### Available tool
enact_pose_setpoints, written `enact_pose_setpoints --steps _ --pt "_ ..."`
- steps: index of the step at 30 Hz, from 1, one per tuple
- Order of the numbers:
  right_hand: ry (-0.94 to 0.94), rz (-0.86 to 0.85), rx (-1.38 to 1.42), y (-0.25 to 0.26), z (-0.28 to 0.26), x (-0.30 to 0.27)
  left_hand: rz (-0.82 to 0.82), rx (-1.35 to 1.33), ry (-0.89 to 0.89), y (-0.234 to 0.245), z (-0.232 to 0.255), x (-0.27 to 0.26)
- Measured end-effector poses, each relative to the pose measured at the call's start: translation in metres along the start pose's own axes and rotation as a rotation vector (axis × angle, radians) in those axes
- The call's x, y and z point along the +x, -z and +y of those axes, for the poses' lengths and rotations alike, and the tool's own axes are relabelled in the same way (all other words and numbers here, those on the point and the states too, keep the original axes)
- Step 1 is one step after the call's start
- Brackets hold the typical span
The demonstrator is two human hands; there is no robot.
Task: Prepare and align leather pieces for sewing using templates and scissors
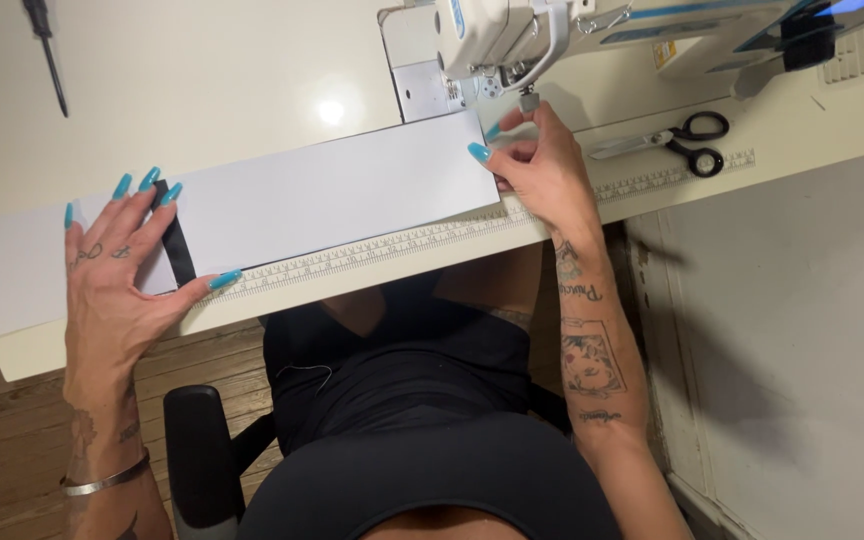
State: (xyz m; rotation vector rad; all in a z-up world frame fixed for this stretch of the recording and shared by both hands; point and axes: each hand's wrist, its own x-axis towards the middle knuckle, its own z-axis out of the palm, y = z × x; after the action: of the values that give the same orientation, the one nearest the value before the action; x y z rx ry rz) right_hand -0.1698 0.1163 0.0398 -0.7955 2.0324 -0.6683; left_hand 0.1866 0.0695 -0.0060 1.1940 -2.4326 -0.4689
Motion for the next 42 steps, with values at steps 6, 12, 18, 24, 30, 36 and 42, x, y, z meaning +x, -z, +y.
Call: enact_pose_setpoints --steps 6,12,18,24,30,36,42 --pt "0.087 0.025 0.018 -0.002 0.011 0.008 -0.009 -0.010 0.014 -0.002 -0.006 -0.002" --pt "0.025 0.056 0.141 -0.005 0.000 0.005 -0.032 -0.028 0.042 0.007 0.001 0.009" --pt "0.037 0.076 0.105 -0.010 -0.003 0.007 -0.049 -0.249 -0.080 -0.015 0.050 0.049" --pt "0.131 0.120 0.234 -0.018 0.011 0.020 -0.184 0.014 -0.350 -0.098 0.088 0.092" --pt "0.107 0.094 0.279 -0.013 0.002 0.025 -0.273 0.090 -0.385 -0.096 0.078 0.112" --pt "0.055 0.085 0.232 -0.013 -0.013 0.024 -0.131 0.093 -0.426 -0.097 0.079 0.118" --pt "0.055 0.022 0.239 0.001 -0.048 0.008 -0.255 0.142 -0.384 -0.097 0.074 0.117"
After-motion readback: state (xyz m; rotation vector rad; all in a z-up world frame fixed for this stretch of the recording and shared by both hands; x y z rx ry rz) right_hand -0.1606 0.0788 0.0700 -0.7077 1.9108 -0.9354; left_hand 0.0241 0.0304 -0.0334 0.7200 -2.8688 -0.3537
